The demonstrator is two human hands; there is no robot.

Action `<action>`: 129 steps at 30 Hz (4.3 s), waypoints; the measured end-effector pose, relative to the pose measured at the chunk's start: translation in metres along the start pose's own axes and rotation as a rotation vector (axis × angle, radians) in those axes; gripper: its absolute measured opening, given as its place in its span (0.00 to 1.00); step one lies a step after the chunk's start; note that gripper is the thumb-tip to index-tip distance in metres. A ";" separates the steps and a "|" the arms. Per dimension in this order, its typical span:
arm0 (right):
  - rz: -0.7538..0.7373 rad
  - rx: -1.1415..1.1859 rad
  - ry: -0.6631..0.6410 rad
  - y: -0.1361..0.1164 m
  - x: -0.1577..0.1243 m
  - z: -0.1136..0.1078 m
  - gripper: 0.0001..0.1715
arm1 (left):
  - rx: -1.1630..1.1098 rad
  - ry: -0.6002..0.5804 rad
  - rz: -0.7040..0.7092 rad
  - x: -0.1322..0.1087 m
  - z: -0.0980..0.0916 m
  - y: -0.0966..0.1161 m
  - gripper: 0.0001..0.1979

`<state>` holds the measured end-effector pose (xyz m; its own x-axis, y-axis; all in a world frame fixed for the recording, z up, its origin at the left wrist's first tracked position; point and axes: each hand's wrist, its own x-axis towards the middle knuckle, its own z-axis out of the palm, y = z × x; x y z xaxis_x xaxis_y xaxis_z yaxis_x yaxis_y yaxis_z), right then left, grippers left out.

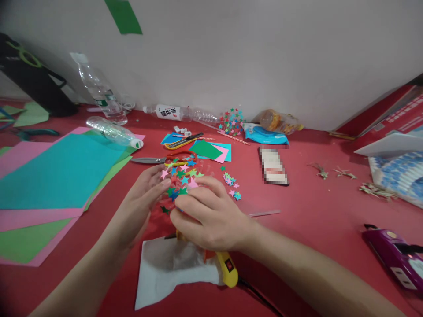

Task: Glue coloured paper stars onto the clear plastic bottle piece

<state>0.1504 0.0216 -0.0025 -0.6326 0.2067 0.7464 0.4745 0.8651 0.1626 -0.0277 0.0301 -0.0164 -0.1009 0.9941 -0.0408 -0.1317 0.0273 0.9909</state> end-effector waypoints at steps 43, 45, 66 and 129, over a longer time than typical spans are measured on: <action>1.172 0.933 -0.024 0.059 -0.005 -0.009 0.18 | 0.223 -0.209 -0.169 0.000 0.000 0.002 0.17; 1.013 0.704 0.061 0.059 -0.002 -0.018 0.14 | 0.224 -0.190 -0.171 0.001 -0.001 0.000 0.17; 0.457 0.279 -0.102 0.040 0.013 -0.039 0.03 | 0.224 -0.152 -0.182 0.004 -0.001 -0.003 0.20; 0.207 0.072 -0.014 0.024 0.012 -0.040 0.05 | -0.106 -0.080 -0.101 0.006 0.004 -0.016 0.23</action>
<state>0.1786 0.0263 0.0356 -0.5345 0.3895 0.7501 0.5506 0.8338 -0.0405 -0.0219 0.0356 -0.0321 -0.0039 0.9922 -0.1246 -0.2409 0.1200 0.9631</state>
